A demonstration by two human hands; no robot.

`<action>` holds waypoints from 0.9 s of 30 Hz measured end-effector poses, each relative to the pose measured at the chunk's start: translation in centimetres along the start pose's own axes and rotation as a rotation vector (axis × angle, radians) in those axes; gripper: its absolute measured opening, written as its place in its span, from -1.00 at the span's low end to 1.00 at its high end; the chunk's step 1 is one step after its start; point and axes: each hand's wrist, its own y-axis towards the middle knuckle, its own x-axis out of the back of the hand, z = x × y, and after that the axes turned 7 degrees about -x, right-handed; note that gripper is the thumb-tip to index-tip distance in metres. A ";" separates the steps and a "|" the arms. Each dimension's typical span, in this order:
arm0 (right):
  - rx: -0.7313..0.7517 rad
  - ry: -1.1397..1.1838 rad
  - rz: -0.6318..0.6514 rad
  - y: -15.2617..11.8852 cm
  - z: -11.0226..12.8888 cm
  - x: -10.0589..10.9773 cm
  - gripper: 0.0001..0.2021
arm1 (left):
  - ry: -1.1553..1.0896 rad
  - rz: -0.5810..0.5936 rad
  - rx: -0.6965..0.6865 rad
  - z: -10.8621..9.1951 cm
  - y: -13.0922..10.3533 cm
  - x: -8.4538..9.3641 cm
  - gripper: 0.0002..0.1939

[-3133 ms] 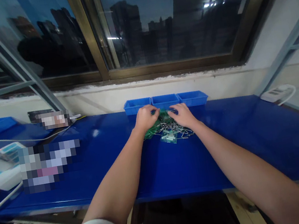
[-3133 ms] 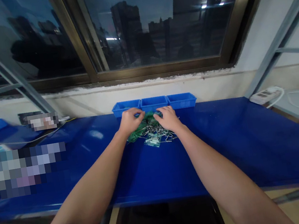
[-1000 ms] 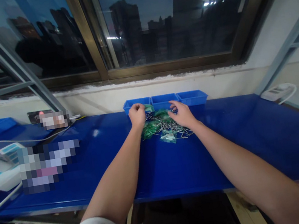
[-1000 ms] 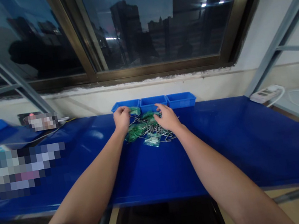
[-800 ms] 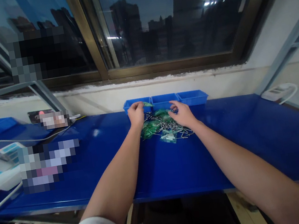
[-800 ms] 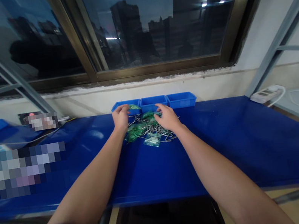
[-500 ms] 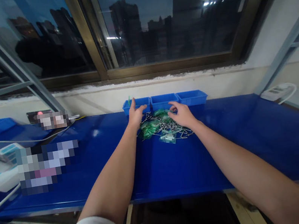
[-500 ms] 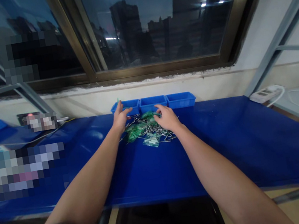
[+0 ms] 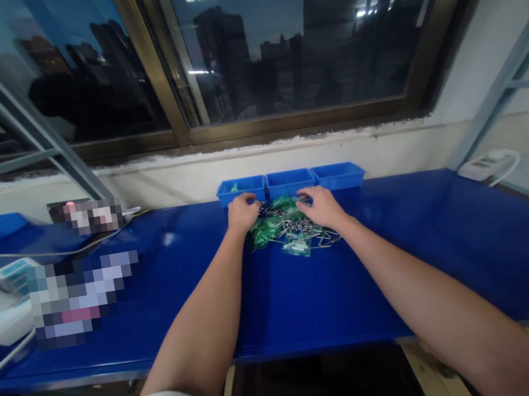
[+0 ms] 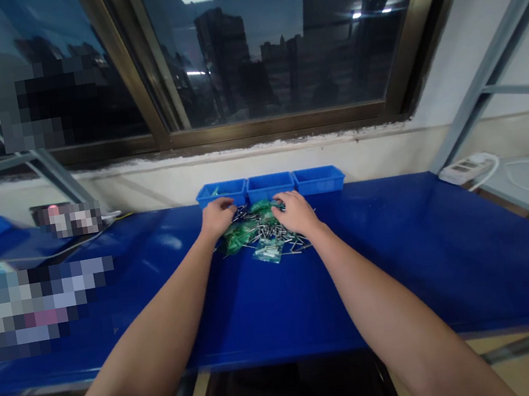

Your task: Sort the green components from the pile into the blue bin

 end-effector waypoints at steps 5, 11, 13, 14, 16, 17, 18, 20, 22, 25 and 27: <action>-0.001 -0.024 0.000 0.0 -0.1 -0.3 -0.71 | 0.089 0.227 -0.282 -1.1 -0.8 -1.3 -0.69; -0.009 -0.011 0.031 0.1 -0.2 -0.4 -0.64 | 0.178 0.343 -0.337 -2.1 -1.3 -2.0 -0.57; -0.008 -0.004 0.037 0.1 -0.2 -0.5 -0.64 | 0.201 0.334 -0.308 -2.2 -1.3 -2.1 -0.54; -0.011 -0.002 0.040 0.1 -0.2 -0.5 -0.64 | 0.211 0.325 -0.301 -2.3 -1.3 -2.1 -0.54; -0.016 -0.002 0.048 0.1 -0.2 -0.5 -0.64 | 0.235 0.313 -0.305 -2.3 -1.3 -2.0 -0.59; -0.019 -0.005 0.052 0.1 -0.2 -0.5 -0.64 | 0.248 0.310 -0.310 -2.4 -1.3 -2.0 -0.64; -0.020 -0.007 0.055 0.1 -0.1 -0.5 -0.64 | 0.257 0.305 -0.314 -2.4 -1.4 -1.9 -0.69; -0.018 -0.009 0.054 0.0 0.0 -0.4 -0.64 | 0.265 0.275 -0.317 -2.6 -1.4 -1.8 -0.76; -0.013 -0.004 0.048 0.0 0.1 -0.3 -0.64 | 0.250 0.201 -0.312 -2.9 -1.5 -1.5 -0.76; -0.009 0.026 0.036 -0.1 0.3 -0.1 -0.63 | 0.217 0.048 -0.332 -3.6 -1.5 -1.2 -0.73; -0.021 0.083 0.019 -0.1 0.4 -0.1 -0.59 | 0.182 -0.007 -0.370 -4.3 -1.5 -1.0 -0.72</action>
